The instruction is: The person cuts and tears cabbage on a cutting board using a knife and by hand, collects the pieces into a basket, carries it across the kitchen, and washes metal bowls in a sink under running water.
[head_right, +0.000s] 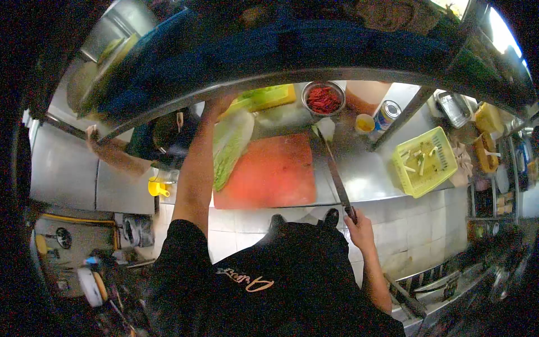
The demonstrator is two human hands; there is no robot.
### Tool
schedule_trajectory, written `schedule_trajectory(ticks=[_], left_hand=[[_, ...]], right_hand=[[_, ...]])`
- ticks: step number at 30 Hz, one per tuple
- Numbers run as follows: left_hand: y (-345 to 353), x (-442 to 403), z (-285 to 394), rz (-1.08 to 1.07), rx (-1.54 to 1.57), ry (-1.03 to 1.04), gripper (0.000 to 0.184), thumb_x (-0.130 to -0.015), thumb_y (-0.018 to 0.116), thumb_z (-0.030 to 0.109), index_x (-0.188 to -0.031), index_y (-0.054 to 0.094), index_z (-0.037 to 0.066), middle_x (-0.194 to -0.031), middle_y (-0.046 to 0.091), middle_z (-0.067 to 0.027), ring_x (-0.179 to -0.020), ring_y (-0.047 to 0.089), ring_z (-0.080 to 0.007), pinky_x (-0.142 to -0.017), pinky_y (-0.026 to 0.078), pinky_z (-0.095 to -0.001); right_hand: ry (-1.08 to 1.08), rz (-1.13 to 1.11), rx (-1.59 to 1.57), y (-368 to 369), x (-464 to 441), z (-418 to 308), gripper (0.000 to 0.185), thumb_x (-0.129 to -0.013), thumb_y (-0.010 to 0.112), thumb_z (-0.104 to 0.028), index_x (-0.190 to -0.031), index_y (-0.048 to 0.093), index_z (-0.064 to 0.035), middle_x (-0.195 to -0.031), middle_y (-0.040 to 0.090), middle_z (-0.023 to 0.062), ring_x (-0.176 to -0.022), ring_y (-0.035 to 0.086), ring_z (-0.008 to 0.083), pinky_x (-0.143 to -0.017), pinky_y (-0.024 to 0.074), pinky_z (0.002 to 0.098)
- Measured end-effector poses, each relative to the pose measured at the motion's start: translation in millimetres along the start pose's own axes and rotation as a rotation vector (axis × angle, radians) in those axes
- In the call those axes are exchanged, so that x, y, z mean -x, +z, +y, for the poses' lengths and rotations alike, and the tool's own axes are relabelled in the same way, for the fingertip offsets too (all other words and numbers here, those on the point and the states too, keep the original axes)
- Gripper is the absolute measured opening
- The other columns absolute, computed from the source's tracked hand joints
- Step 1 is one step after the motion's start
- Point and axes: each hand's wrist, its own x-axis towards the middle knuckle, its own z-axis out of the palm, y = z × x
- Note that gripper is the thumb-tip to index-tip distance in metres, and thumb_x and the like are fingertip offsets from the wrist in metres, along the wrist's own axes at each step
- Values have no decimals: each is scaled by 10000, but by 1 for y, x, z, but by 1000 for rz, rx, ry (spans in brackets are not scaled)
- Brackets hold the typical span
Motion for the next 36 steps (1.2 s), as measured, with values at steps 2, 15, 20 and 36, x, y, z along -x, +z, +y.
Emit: schedule_trajectory(ticks=[2, 15, 20, 36], left_hand=[[-10, 35, -15, -212, -63, -205, 781, -720, 664, 600, -1241, 562, 27, -1306, 520, -239, -1231, 493, -350, -1026, 392, -401], [-38, 156, 55, -357, -185, -394, 907, -599, 761, 403, -1367, 413, 67, -1345, 463, -239, -1249, 467, -335, -1004, 418, -402], [-25, 176, 44, -222, -110, -219, 830, -677, 692, 301, -1404, 336, 121, -1399, 409, -192, -1244, 461, -344, -987, 416, -496], [-31, 167, 21, -175, -132, -23, 577, -741, 658, 271, -1276, 490, 133, -1298, 501, -174, -1122, 542, -362, -923, 464, -479]], right_hand=[[-41, -48, 38, 4, -1, -13, 261, -862, 631, -244, -984, 577, -21, -688, 571, 184, -609, 566, 307, -591, 440, 400], [-174, -202, 167, 34, -30, -41, 286, -880, 613, -283, -1010, 565, -33, -736, 605, 185, -671, 605, 322, -628, 459, 403], [-250, -198, 111, 34, -47, -82, 300, -891, 602, -278, -1058, 559, -32, -734, 607, 192, -669, 617, 322, -610, 462, 398], [-486, -135, 160, 65, -86, -134, 353, -914, 555, -312, -1135, 496, -43, -838, 609, 274, -805, 588, 480, -682, 459, 499]])
